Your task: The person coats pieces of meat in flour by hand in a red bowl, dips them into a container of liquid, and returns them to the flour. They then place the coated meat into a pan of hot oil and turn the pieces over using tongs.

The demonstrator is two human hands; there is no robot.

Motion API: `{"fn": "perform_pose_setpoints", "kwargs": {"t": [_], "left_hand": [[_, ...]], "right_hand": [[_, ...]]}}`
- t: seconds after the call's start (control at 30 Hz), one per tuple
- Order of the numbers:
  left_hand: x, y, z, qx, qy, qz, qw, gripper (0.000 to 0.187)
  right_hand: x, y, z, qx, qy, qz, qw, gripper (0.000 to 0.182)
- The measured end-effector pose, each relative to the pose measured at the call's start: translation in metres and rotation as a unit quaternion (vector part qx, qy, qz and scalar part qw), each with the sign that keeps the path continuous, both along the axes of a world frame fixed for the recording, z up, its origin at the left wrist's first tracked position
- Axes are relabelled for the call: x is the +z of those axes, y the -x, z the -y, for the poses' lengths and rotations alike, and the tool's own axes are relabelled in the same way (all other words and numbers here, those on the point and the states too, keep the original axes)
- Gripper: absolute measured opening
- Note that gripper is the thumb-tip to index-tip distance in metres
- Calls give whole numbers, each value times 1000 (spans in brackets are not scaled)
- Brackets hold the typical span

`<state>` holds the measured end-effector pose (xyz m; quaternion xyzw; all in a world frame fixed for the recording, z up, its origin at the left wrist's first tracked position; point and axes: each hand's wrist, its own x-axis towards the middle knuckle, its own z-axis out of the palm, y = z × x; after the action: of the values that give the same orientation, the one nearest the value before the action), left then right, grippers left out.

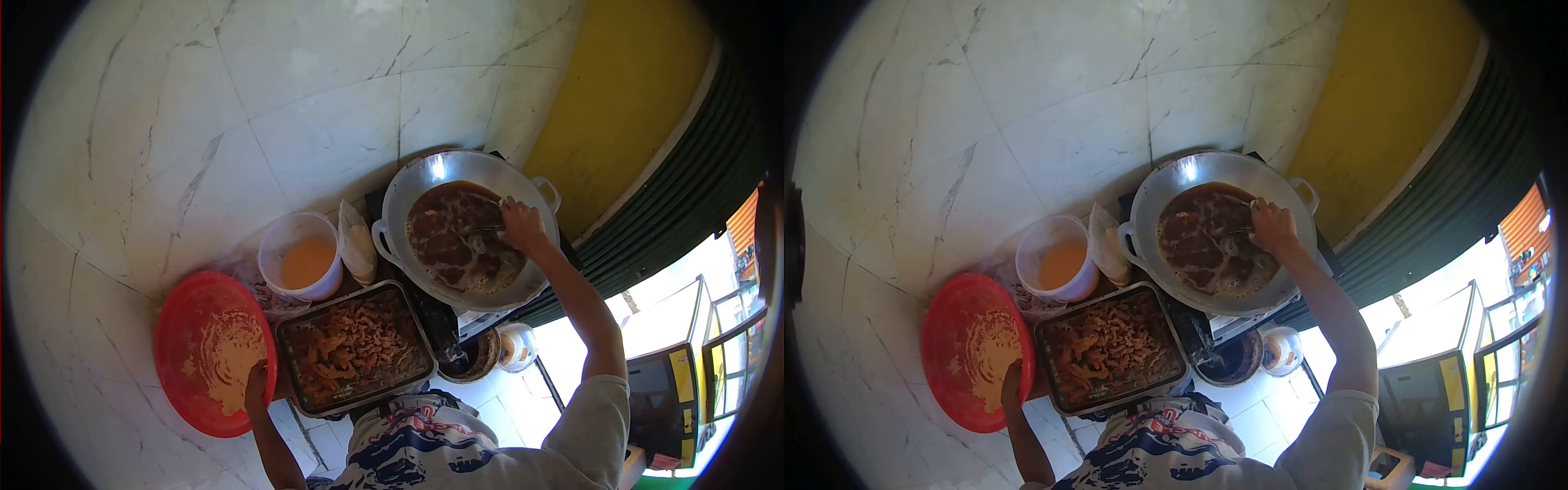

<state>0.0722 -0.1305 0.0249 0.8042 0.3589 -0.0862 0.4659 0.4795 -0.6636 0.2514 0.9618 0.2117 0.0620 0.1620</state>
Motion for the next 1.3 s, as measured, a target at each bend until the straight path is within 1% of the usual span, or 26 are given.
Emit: {"fn": "perform_pose_setpoints", "kwargs": {"t": [0.07, 0.1, 0.2, 0.3, 0.37, 0.47, 0.5, 0.57, 0.67, 0.7, 0.77, 0.87, 0.9, 0.93, 0.97, 1.0, 1.03, 1.1, 1.2, 1.27, 1.3], "left_hand": [[7, -1, 4, 4, 9, 1, 1000, 36], [12, -2, 7, 6, 13, 2, 1000, 36], [8, -1, 8, 19, 12, 34, 999, 36], [0, -1, 1, 22, 18, -1, 1000, 36], [0, -1, 0, 23, 30, 2, 999, 36], [8, -2, 6, 22, 31, 0, 999, 36], [10, -3, 7, 20, 28, -2, 999, 36], [-6, 0, -2, 13, 20, 6, 1000, 36], [-4, -2, -2, 8, 1, -4, 1000, 36], [3, -3, 1, 7, -8, -10, 1000, 36], [9, -4, 5, 8, -3, 4, 1000, 36], [19, -6, 11, 15, -8, 8, 1000, 37], [21, -5, 13, 20, -11, 6, 1000, 37], [10, -1, 8, 6, -17, 18, 1000, 37], [-12, 4, -5, -7, -24, 31, 999, 37], [-16, 4, -8, -21, -31, 44, 998, 37], [-20, 5, -9, -13, -20, 29, 999, 37], [-4, 2, -2, 2, 3, -1, 1000, 37], [15, -3, 9, -5, -23, 3, 1000, 36], [-1, 0, 0, -13, -29, 11, 999, 36], [-1, 0, 0, -16, -31, 15, 999, 35]], "right_hand": [[-10, -8, -6, 14, -18, 31, 999, 51], [-12, -11, -10, 8, -18, 27, 999, 49], [-17, -20, -22, -6, -16, 20, 1000, 44], [-19, -32, -27, -26, -18, 16, 999, 38], [-19, -40, -28, -52, -27, 6, 998, 34], [-12, -40, -25, -55, -38, 38, 997, 33], [-9, -40, -23, -74, -58, 16, 995, 36], [1, -41, -16, -115, -99, -25, 988, 42], [-1, -54, 3, -201, -220, -84, 951, 56], [7, -57, 8, -232, -240, -174, 927, 58], [25, -60, 19, -285, -274, -349, 850, 61], [-27, -85, 52, -197, -228, -160, 940, 65], [-21, -77, 51, -201, -211, -139, 946, 64], [0, -60, 42, -204, -194, -118, 952, 63], [17, -46, 35, -207, -177, -97, 957, 62], [25, -41, 33, -209, -161, -93, 960, 60], [32, -37, 32, -211, -144, -89, 963, 58], [40, -34, 35, -217, -113, -87, 966, 53], [42, -32, 46, -225, -83, -75, 968, 45], [37, -33, 54, -221, -78, -46, 971, 39], [40, -28, 52, -208, -64, -38, 975, 38]]}}
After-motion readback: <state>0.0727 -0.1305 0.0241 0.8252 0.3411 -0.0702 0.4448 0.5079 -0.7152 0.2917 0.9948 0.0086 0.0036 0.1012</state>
